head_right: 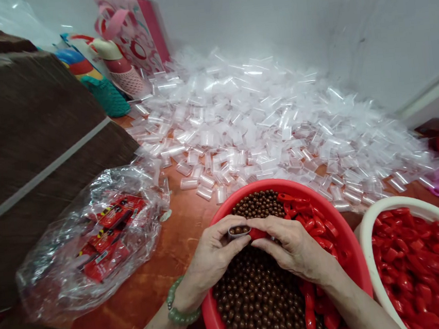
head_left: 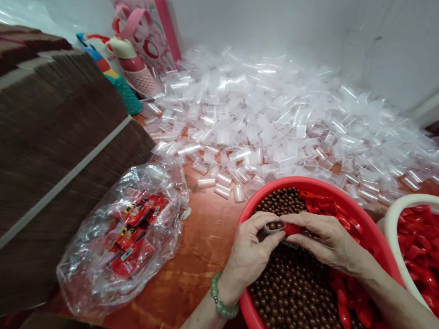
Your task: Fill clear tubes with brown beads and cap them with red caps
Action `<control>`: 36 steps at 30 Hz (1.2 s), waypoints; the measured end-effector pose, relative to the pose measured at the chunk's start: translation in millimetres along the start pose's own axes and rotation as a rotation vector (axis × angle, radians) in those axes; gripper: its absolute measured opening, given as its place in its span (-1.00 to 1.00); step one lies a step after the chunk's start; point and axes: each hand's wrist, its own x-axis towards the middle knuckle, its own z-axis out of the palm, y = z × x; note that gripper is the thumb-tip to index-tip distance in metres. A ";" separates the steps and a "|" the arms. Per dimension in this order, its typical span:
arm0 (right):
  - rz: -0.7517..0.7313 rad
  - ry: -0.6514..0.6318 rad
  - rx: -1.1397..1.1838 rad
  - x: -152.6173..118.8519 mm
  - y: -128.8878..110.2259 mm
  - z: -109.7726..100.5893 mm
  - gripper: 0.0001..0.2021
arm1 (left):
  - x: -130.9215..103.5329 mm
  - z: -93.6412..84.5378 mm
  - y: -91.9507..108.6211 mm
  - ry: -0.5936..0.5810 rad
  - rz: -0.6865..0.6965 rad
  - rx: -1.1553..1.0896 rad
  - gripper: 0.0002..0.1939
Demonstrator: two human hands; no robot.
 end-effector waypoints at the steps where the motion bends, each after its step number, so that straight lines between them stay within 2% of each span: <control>1: 0.007 0.017 0.001 0.2 -1.2 0.1 -0.70 | 0.4 -0.3 0.9 0.004 -0.005 -0.009 -0.84; 6: 0.105 0.141 0.104 -0.3 -0.9 -0.6 -0.91 | 1.3 -1.3 2.9 -0.016 -0.043 -0.083 -0.86; 11: 0.223 0.452 0.467 3.9 -1.7 3.6 -0.84 | -0.1 1.0 2.2 -0.082 -0.110 -0.189 -0.84; 13: 0.214 0.508 0.560 7.7 -7.1 9.8 -0.84 | -0.8 2.2 1.6 -0.141 -0.148 -0.228 -0.80; 15: 0.187 0.495 0.585 11.1 -12.7 18.0 -0.87 | -1.3 2.7 1.9 -0.182 -0.151 -0.253 -0.77; 19: 0.188 0.404 0.488 13.1 -16.0 30.4 -0.91 | -1.7 1.6 5.3 -0.235 -0.120 -0.284 -0.71; 22: 0.162 0.406 0.456 12.2 -13.0 33.0 -0.93 | -2.1 0.1 7.0 -0.251 -0.126 -0.278 -0.68; 29: 0.153 0.402 0.395 10.4 -10.1 32.0 -0.94 | -3.2 -0.5 5.9 -0.279 -0.098 -0.235 -0.77; 33: 0.093 0.325 0.283 10.7 -7.9 23.8 -0.90 | -3.8 -1.0 2.9 -0.262 -0.107 -0.123 -0.88; 36: 0.021 0.248 0.176 11.6 -5.8 14.4 -0.82 | -4.0 -1.7 0.8 -0.268 -0.125 -0.074 -0.88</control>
